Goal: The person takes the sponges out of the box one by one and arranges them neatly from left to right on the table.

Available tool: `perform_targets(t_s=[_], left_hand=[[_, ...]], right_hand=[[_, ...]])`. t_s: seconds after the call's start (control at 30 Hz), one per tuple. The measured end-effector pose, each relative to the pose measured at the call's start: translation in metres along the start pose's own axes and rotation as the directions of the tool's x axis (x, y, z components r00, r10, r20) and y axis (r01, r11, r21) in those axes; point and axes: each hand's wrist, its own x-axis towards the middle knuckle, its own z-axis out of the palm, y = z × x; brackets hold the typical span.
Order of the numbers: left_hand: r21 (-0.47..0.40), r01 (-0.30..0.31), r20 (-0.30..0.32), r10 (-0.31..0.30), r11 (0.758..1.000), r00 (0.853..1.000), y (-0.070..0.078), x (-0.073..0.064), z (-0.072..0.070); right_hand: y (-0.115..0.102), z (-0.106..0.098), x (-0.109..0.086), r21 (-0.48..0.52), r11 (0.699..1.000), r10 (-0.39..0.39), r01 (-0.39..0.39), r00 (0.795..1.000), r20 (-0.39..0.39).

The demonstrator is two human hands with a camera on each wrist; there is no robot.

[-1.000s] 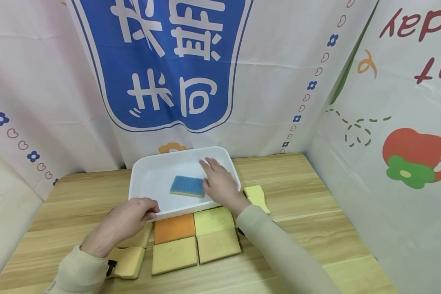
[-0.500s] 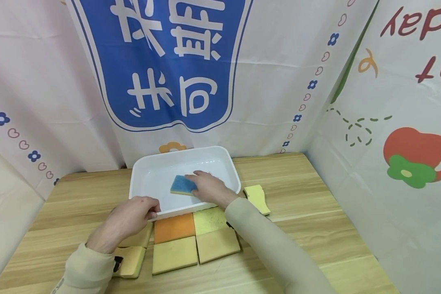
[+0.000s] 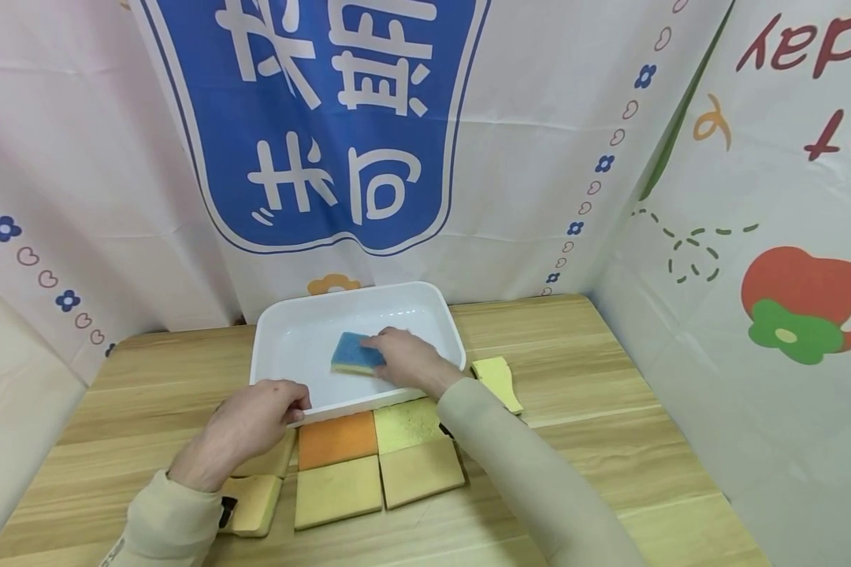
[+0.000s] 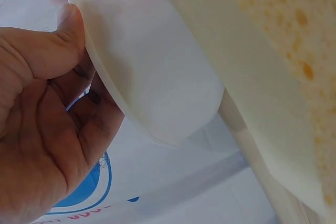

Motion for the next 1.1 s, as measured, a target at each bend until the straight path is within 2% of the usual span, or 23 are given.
perform_targets(t_s=[0.4,0.67,0.93,1.1], left_hand=[[0.008,-0.014,-0.010,0.014,1.000,1.000,0.000,-0.001,0.002],[0.008,-0.027,-0.029,0.027,1.000,0.999,-0.001,-0.001,0.002],[0.005,-0.021,-0.023,0.021,1.000,1.000,-0.001,-0.002,0.002],[-0.002,-0.023,-0.023,0.023,1.000,0.999,-0.001,-0.003,0.003]], right_hand=[[-0.001,-0.028,-0.033,0.023,1.000,-0.008,0.010,0.997,-0.078],[0.005,-0.035,-0.056,-0.006,0.999,-0.032,0.031,0.988,-0.149],[0.013,-0.040,-0.081,-0.018,1.000,0.006,-0.009,0.982,-0.189],[0.017,-0.045,-0.098,0.007,0.999,0.050,-0.050,0.975,-0.218]])
